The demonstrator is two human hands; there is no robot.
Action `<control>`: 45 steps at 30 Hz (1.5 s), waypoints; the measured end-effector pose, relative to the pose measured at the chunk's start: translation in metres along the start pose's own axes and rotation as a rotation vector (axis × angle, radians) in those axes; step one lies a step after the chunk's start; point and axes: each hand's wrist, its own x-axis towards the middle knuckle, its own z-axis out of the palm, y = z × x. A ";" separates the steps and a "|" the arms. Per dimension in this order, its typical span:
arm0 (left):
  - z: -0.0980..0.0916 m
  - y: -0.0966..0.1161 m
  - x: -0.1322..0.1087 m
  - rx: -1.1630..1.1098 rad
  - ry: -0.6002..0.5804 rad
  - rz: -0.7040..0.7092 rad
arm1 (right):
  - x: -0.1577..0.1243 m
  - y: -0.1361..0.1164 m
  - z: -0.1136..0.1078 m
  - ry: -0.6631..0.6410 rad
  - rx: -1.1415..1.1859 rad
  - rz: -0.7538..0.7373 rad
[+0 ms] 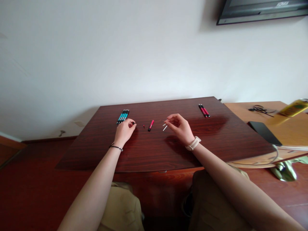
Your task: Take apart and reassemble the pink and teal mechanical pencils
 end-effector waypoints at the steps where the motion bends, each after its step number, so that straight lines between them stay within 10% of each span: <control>1: 0.000 0.000 0.000 -0.001 -0.004 -0.002 | 0.000 0.000 0.000 0.000 0.000 -0.001; 14: -0.014 0.029 -0.009 0.121 0.162 0.106 | 0.001 0.001 0.001 0.028 -0.018 -0.006; 21: 0.014 0.070 -0.027 0.237 -0.041 0.356 | 0.001 0.000 0.001 0.022 -0.024 -0.008; 29: 0.032 0.068 -0.025 0.282 -0.099 0.405 | 0.002 0.001 0.000 0.025 -0.020 -0.004; 45: 0.036 0.090 -0.031 -0.511 -0.122 0.200 | 0.009 0.008 -0.013 0.156 -0.033 -0.026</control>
